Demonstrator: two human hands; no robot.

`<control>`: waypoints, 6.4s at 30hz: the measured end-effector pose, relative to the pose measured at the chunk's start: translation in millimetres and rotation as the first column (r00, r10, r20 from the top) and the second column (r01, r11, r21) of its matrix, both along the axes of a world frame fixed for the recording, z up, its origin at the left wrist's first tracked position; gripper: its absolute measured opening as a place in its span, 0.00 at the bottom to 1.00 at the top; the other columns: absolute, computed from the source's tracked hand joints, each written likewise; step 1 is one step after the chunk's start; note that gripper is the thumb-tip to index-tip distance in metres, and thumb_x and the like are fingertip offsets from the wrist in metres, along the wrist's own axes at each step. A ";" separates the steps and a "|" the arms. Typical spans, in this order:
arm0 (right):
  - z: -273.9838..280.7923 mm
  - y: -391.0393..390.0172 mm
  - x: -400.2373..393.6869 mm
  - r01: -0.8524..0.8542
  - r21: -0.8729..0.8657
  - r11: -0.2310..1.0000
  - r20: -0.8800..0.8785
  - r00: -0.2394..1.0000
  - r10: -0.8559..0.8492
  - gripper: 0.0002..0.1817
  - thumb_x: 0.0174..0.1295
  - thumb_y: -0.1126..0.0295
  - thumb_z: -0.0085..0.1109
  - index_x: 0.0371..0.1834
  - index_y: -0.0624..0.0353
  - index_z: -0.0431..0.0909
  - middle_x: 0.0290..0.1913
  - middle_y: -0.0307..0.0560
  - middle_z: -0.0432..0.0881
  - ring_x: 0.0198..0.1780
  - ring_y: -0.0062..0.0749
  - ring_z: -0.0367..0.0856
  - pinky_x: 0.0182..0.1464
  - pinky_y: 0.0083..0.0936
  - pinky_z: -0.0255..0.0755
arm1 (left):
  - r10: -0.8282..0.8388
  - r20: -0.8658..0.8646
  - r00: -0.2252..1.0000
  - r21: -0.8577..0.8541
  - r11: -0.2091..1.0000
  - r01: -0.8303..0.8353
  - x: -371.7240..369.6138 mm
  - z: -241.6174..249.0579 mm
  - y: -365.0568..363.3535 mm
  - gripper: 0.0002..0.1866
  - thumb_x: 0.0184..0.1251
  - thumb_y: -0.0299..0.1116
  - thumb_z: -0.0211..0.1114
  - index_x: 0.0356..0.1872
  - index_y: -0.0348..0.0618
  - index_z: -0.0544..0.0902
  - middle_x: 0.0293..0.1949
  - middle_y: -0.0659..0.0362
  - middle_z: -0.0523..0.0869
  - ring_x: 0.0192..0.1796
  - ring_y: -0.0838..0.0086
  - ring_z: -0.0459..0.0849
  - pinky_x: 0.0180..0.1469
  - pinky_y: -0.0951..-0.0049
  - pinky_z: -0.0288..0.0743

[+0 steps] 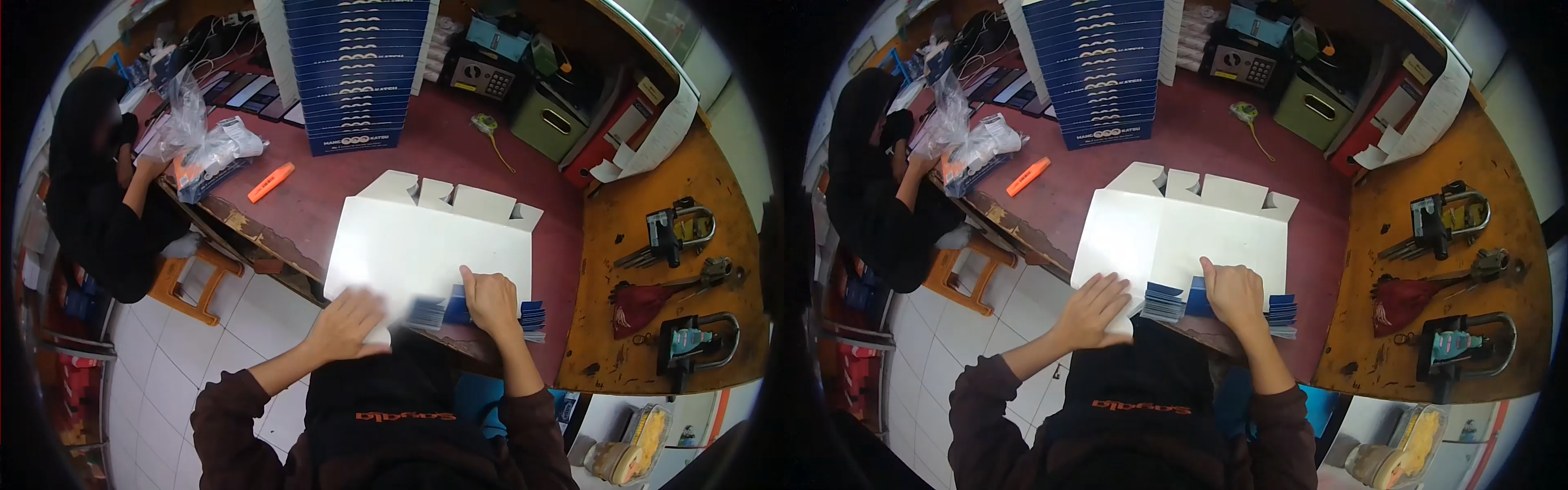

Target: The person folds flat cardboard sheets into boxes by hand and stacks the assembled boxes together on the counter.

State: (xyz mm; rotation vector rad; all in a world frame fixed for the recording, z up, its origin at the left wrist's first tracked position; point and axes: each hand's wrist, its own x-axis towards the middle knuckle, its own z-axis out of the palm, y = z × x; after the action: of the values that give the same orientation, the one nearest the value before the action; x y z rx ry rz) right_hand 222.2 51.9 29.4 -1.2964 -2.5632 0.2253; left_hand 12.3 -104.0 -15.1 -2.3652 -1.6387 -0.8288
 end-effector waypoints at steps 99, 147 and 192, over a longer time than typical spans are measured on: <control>271.5 -27.6 26.2 -0.218 0.587 0.780 0.228 0.969 0.099 0.24 0.37 0.48 0.69 0.34 0.53 0.83 0.37 0.44 0.82 0.42 0.35 0.80 0.41 0.31 0.67 | 0.291 -0.390 0.874 0.441 0.892 -0.100 -15.2 291.8 35.7 0.25 0.34 0.27 0.70 0.40 0.34 0.75 0.61 0.41 0.65 0.66 0.47 0.56 0.67 0.53 0.46; 57.1 4.4 12.8 -0.489 -0.386 0.782 -0.218 0.872 0.438 0.14 0.59 0.73 0.46 0.46 0.51 0.77 0.50 0.44 0.77 0.59 0.42 0.68 0.70 0.47 0.39 | -0.156 0.049 0.987 -0.408 0.898 0.162 -8.3 71.4 36.1 0.27 0.47 0.60 0.63 0.26 0.41 0.79 0.14 0.53 0.76 0.23 0.53 0.78 0.28 0.60 0.71; -1.6 -6.2 46.9 -0.037 -0.274 0.961 -0.702 0.690 -0.173 0.29 0.55 0.50 0.58 0.46 0.69 0.73 0.43 0.52 0.78 0.46 0.34 0.75 0.50 0.30 0.67 | 0.310 0.770 0.557 -0.276 0.950 -0.147 -72.6 42.8 57.3 0.24 0.43 0.43 0.74 0.35 0.35 0.79 0.23 0.60 0.82 0.25 0.77 0.78 0.31 0.73 0.73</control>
State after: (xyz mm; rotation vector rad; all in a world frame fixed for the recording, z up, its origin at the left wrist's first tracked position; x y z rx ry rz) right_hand 269.1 45.7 27.8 -1.0740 -1.8267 0.9055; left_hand -60.3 -46.6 27.7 -1.8413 -2.3465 -1.9795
